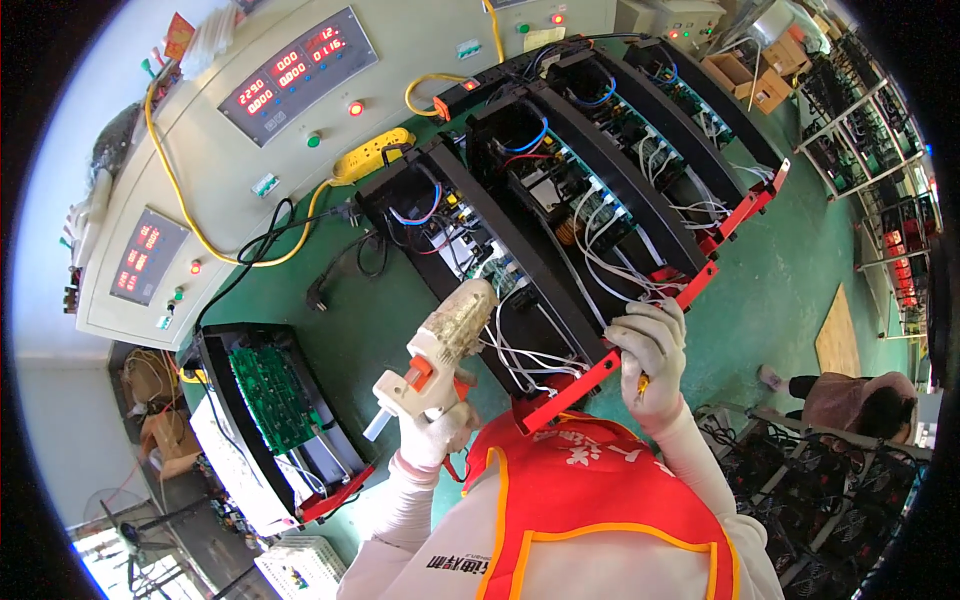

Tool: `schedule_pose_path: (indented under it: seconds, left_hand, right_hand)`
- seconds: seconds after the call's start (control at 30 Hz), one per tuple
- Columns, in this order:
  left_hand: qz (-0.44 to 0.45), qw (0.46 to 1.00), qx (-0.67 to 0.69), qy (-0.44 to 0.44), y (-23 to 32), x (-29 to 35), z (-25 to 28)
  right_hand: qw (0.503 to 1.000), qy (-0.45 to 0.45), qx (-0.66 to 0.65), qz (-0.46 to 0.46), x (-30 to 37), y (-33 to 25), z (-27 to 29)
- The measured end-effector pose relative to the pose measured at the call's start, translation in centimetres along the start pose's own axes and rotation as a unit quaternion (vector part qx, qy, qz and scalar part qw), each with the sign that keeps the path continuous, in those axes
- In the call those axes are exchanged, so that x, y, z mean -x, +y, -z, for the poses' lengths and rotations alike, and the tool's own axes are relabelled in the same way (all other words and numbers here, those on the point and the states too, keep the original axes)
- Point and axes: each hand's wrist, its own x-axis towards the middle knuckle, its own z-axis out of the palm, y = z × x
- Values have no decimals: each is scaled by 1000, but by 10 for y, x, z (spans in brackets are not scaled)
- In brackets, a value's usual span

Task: The person secures wires and circuit boards inside electronic housing units using a hot glue gun.

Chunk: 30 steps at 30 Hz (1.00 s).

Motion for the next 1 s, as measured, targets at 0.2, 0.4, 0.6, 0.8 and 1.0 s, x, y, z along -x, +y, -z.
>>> schedule_pose_path:
  seconds: [0.2,0.4,0.6,0.8,1.0]
  left_hand:
    - [-38,999,35,8,1,-2,-10]
    - [-31,999,-14,-18,2,-11,-10]
    - [-20,1000,-7,-12,2,-12,-10]
    - [-37,999,-20,-8,0,-13,-8]
    - [-30,1000,-1,-1,-1,-10,-7]
  right_hand:
    - [1000,-3,-1,12,-1,-1,0]
    - [1000,-2,6,16,-1,-1,1]
    - [1000,4,1,13,-1,-1,0]
    - [1000,3,1,8,0,-1,0]
    - [1000,3,8,11,0,-1,0]
